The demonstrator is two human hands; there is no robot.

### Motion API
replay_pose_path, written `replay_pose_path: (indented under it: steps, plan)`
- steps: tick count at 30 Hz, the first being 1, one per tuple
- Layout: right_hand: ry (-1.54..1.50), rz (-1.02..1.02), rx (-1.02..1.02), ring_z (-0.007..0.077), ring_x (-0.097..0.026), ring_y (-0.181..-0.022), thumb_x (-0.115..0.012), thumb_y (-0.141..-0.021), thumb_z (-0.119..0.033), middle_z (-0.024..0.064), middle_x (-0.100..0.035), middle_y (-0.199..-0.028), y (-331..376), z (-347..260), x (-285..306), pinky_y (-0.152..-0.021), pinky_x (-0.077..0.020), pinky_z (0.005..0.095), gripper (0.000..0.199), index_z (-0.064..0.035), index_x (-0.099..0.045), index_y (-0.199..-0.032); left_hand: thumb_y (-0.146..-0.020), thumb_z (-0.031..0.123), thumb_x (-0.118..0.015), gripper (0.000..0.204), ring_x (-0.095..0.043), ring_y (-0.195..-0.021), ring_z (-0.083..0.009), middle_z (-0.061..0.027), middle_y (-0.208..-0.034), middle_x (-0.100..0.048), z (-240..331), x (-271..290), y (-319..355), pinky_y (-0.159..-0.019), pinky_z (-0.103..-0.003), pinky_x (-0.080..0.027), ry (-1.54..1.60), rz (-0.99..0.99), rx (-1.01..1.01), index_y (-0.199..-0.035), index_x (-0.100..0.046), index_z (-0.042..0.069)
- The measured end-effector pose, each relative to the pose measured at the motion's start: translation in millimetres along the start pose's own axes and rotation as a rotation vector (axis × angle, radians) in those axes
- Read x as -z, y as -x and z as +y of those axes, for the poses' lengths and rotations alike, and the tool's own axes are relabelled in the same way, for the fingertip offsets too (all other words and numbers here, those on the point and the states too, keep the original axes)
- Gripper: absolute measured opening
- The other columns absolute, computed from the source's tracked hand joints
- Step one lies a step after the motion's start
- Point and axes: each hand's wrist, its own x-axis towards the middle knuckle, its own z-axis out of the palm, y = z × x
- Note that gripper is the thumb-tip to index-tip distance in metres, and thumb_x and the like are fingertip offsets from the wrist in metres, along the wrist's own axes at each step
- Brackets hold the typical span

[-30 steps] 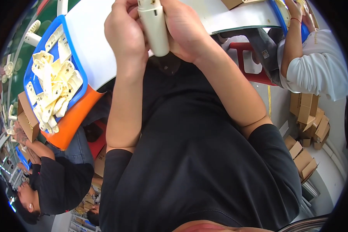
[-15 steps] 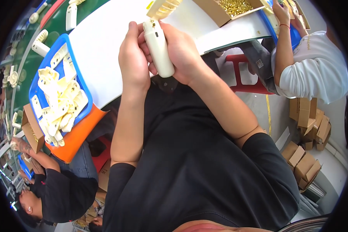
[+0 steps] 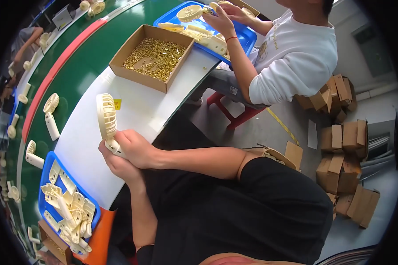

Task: The person assembles handheld fans by fitting plastic casing onto the internal components and pressing the pieces together by hand, places the assembled fan onto the conveyor belt, and retrieves more fan parts from a cardboard box.

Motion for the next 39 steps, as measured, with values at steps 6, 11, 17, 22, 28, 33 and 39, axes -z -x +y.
replay_pose_path:
  steps: [6, 11, 17, 22, 28, 33, 39]
  plan:
    - [-0.247, 0.039, -0.009, 0.0158, -0.06, -0.079, -0.036, -0.105, -0.026, 0.0067, -0.065, -0.082, -13.2, 2.4, 3.4, -0.076, -0.05, 0.0334, 0.041, 0.0016, -0.064, -0.094, -0.112, 0.038, -0.032, 0.045, -0.059, -0.113, -0.0216, -0.0106, -0.126, -0.059, 7.3, -10.4, -21.4, -0.098, -0.035, -0.048, 0.0, -0.159, 0.068, -0.134, -0.054, 0.006]
    - [-0.379, 0.032, -0.072, 0.0162, -0.061, -0.082, -0.037, -0.105, -0.025, 0.0071, -0.066, -0.086, -36.5, -2.9, 25.4, -0.078, -0.0503, 0.0335, 0.041, 0.0026, -0.065, -0.094, -0.112, 0.05, -0.03, 0.057, -0.055, -0.131, -0.0246, -0.0129, -0.146, -0.052, 14.0, -25.9, -12.2, -0.106, -0.039, -0.048, 0.265, -0.281, 0.338, -0.149, -0.045, 0.009]
    - [0.487, 0.393, 0.493, 0.0204, -0.064, -0.087, -0.042, -0.103, -0.022, 0.0142, -0.072, -0.092, -54.6, -1.8, 63.9, -0.085, -0.0496, 0.0344, 0.039, 0.0054, -0.07, -0.096, -0.112, 0.045, -0.033, 0.06, -0.064, -0.118, -0.0302, -0.0192, -0.128, -0.063, 39.5, -15.2, -3.6, -0.097, -0.048, -0.054, 0.26, -0.694, 0.383, -0.144, -0.042, -0.005]
    - [-0.016, -0.117, 0.191, 0.0209, -0.066, -0.092, -0.038, -0.107, -0.026, 0.0165, -0.074, -0.102, -18.3, -32.0, 75.6, -0.088, -0.05, 0.0353, 0.047, 0.0067, -0.072, -0.099, -0.112, 0.043, -0.036, 0.056, -0.065, -0.087, -0.021, -0.0137, -0.102, -0.067, 16.9, 9.7, -20.9, -0.078, -0.041, -0.054, 0.801, -0.79, 0.333, -0.14, -0.046, -0.004]
    - [-0.043, -0.15, 0.158, 0.0201, -0.066, -0.092, -0.038, -0.107, -0.026, 0.0161, -0.074, -0.101, 3.7, -31.9, 92.9, -0.086, -0.0515, 0.035, 0.049, 0.0072, -0.072, -0.099, -0.113, 0.041, -0.033, 0.051, -0.05, -0.075, -0.0134, -0.0062, -0.09, -0.06, 22.6, 18.6, -19.4, -0.072, -0.033, -0.043, 0.935, -0.809, 0.29, -0.135, -0.049, -0.002]
    - [0.025, -0.185, 0.133, 0.0191, -0.066, -0.094, -0.04, -0.107, -0.024, 0.0163, -0.073, -0.105, 5.8, -33.9, 98.3, -0.086, -0.0523, 0.0351, 0.045, 0.0071, -0.071, -0.103, -0.113, 0.043, -0.031, 0.053, -0.052, -0.077, -0.0142, -0.0057, -0.091, -0.06, 24.1, 19.2, -23.6, -0.074, -0.034, -0.045, 0.968, -0.832, 0.275, -0.135, -0.048, -0.002]
    - [0.014, -0.171, 0.207, 0.0192, -0.066, -0.093, -0.043, -0.108, -0.026, 0.0163, -0.071, -0.115, -0.3, -33.1, 74.9, -0.085, -0.0532, 0.0341, 0.043, 0.0082, -0.067, -0.119, -0.109, 0.04, -0.049, 0.046, -0.061, -0.075, -0.0172, -0.0083, -0.091, -0.066, 46.4, -2.4, -9.2, -0.067, -0.034, -0.051, 0.429, -0.547, 0.179, -0.125, -0.057, -0.002]
